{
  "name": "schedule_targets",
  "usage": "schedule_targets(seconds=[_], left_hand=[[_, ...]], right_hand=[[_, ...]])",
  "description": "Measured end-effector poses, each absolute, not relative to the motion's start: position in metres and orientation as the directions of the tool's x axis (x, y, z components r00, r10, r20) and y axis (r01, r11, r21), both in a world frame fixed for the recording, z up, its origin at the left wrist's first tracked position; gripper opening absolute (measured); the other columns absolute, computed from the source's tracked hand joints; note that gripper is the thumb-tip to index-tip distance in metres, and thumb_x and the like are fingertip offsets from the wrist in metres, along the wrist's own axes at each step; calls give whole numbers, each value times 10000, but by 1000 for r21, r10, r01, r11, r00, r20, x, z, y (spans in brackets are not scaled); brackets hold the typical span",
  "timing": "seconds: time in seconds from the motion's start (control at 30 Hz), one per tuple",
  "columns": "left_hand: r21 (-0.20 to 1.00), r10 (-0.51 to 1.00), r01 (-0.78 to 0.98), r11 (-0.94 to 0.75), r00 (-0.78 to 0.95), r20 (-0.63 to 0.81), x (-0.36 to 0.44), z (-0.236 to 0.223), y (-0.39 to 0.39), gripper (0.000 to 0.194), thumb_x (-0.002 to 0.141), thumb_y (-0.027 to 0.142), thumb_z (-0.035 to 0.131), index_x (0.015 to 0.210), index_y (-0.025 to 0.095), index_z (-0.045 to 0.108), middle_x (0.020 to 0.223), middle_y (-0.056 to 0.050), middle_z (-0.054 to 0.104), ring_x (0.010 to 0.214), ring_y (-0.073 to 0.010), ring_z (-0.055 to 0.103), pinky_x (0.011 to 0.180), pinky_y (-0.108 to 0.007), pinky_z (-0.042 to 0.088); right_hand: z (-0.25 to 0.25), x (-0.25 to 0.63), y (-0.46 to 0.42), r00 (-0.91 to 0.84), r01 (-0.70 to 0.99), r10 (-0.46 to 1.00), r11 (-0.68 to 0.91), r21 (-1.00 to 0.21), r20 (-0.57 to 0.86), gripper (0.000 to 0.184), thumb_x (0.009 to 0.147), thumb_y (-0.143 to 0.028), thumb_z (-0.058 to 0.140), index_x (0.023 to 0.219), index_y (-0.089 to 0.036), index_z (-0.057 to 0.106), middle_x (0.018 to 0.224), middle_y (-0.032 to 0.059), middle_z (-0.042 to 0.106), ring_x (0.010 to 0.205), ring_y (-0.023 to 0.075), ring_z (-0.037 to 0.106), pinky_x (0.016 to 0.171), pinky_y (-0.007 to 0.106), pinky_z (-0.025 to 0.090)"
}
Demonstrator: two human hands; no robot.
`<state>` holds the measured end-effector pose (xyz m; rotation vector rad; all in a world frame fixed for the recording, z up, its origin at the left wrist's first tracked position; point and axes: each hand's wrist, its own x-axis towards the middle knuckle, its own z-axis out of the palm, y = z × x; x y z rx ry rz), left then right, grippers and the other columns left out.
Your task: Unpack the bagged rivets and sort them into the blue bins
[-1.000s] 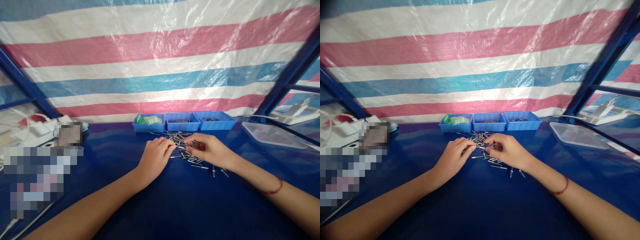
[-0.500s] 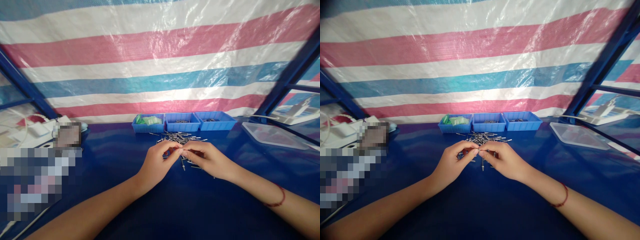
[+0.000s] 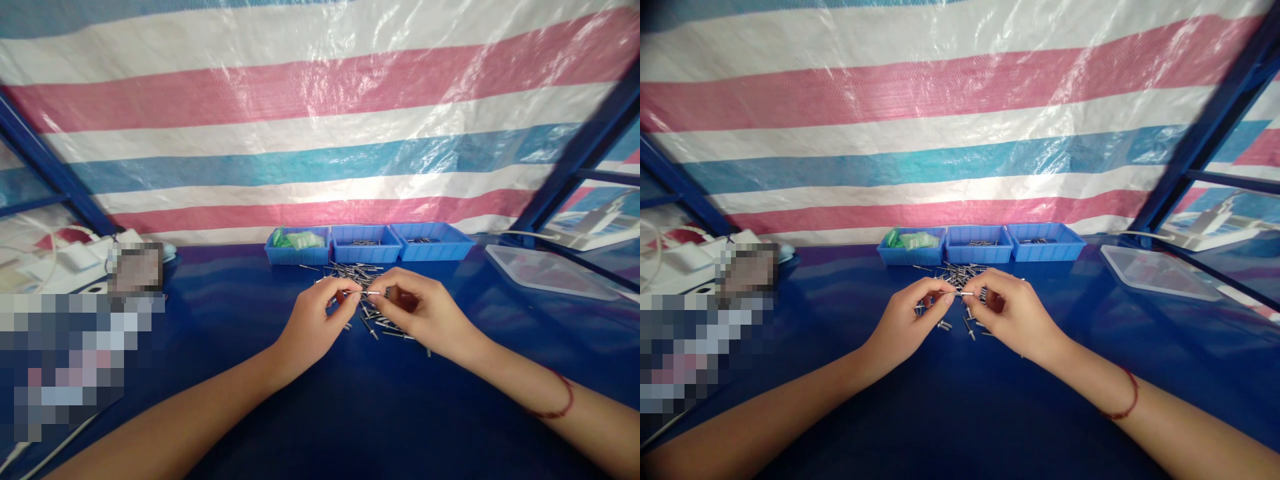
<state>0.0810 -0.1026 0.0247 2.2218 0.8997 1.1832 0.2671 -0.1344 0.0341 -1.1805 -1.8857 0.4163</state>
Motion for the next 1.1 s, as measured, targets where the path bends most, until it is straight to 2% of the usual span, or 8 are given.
schedule_targets(seconds=[0.1, 0.2, 0.33, 0.43, 0.53, 0.77, 0.97, 1.1], left_hand=[[641, 714, 341, -687, 479, 510, 81, 23, -101, 140, 882, 242, 518, 874, 194, 649, 816, -3, 680, 720, -126, 606, 714, -247, 479], [622, 708, 363, -694, 502, 497, 81, 22, -100, 151, 889, 259, 512, 938, 194, 640, 847, -9, 682, 752, -133, 617, 741, -255, 483], [488, 696, 497, -717, 540, 473, 77, 27, -96, 321, 878, 284, 533, 1178, 170, 540, 1045, -60, 655, 930, -183, 606, 844, -323, 466], [264, 643, 588, -764, 665, 381, 69, 33, -91, 235, 897, 298, 493, 1069, 191, 613, 1053, -59, 648, 982, -218, 587, 855, -365, 441], [129, 583, 572, -810, 762, 283, 63, 37, -88, 245, 893, 356, 492, 994, 200, 651, 1000, -53, 651, 942, -214, 590, 821, -349, 434], [166, 497, 473, -865, 853, 158, 61, 40, -89, 174, 891, 329, 528, 952, 219, 648, 1005, -23, 636, 951, -183, 575, 798, -300, 405], [157, 501, 478, -865, 840, 206, 65, 36, -88, 167, 914, 307, 497, 868, 209, 624, 947, -11, 623, 925, -178, 554, 803, -314, 369], [398, 584, 445, -802, 724, 368, 70, 32, -89, 149, 920, 275, 467, 868, 196, 582, 897, -15, 612, 859, -156, 562, 784, -282, 416]], right_hand=[[39, 265, -140, -249, 603, 794, 575, -553, 554, 128, 845, -282, 560, 811, -196, 648, 737, 29, 615, 544, 109, 475, 507, 253, 391], [41, 265, -138, -240, 584, 838, 528, -616, 491, 205, 848, -325, 546, 732, -191, 649, 654, 19, 588, 552, 120, 479, 518, 259, 387], [41, 283, -116, 154, 434, 928, 245, -867, 339, 271, 790, -426, 582, 671, -188, 632, 519, -13, 506, 450, 107, 409, 426, 251, 316], [38, 315, -92, 493, 316, 831, 106, -943, 258, 284, 724, -454, 633, 637, -184, 615, 442, -39, 431, 389, 95, 341, 382, 250, 254], [33, 345, -74, 593, 381, 756, 40, -924, 277, 278, 707, -449, 634, 651, -176, 632, 413, -43, 422, 389, 103, 353, 387, 249, 265], [30, 348, -72, 495, 453, 814, 54, -890, 302, 197, 725, -339, 601, 784, -166, 674, 656, 23, 618, 449, 102, 436, 419, 245, 340], [35, 311, -93, 152, 602, 895, 252, -758, 419, 161, 763, -299, 596, 831, -180, 680, 755, 46, 678, 612, 157, 571, 561, 273, 445], [35, 286, -113, -120, 639, 915, 368, -675, 386, 202, 800, -330, 575, 892, -175, 666, 892, 56, 692, 560, 124, 553, 520, 266, 447]])
